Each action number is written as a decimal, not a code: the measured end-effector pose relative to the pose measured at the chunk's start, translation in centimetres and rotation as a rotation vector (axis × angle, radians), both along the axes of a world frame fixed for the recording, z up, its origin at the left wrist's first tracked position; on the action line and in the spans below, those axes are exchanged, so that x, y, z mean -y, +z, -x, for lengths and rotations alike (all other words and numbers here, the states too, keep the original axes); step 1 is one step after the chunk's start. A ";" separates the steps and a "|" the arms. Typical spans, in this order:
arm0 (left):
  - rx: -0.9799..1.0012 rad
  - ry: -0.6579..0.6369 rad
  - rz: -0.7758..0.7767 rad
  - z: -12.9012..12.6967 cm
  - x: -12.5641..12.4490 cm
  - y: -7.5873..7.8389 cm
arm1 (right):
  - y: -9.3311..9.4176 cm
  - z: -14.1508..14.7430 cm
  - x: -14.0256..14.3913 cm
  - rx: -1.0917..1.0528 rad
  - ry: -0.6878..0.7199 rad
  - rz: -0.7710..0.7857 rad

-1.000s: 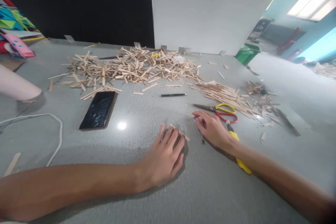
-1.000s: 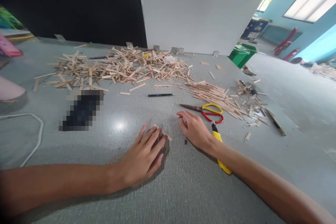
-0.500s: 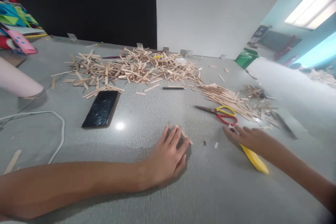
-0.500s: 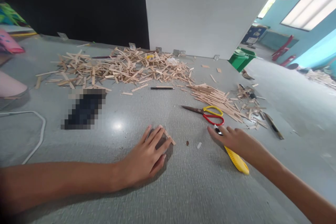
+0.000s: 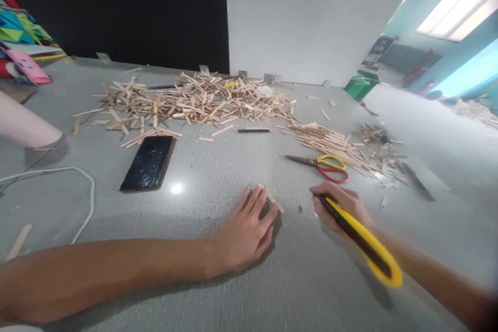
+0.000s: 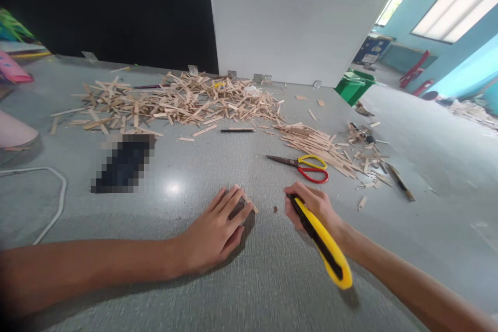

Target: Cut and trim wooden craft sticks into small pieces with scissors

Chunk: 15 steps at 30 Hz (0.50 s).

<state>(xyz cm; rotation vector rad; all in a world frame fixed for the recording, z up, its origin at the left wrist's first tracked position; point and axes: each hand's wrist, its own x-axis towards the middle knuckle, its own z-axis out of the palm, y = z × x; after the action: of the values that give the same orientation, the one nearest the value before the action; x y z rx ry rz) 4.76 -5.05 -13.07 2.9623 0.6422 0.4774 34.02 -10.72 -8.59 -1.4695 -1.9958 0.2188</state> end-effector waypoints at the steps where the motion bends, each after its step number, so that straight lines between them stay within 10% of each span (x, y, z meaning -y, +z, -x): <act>1: -0.001 -0.008 -0.004 0.0 0.0 0.0 | 0.1 1.3 -0.6 -0.058 0.002 0.040; 15: 0.033 -0.047 0.027 0.0 0.0 0.5 | -1.6 5.8 -4.2 -0.440 0.056 0.415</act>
<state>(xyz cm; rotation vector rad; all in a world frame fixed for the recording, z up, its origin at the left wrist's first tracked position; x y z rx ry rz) 4.73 -5.08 -12.60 2.9309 0.5700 0.5080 28.24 -6.53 -10.15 -1.4486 -1.6904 0.9431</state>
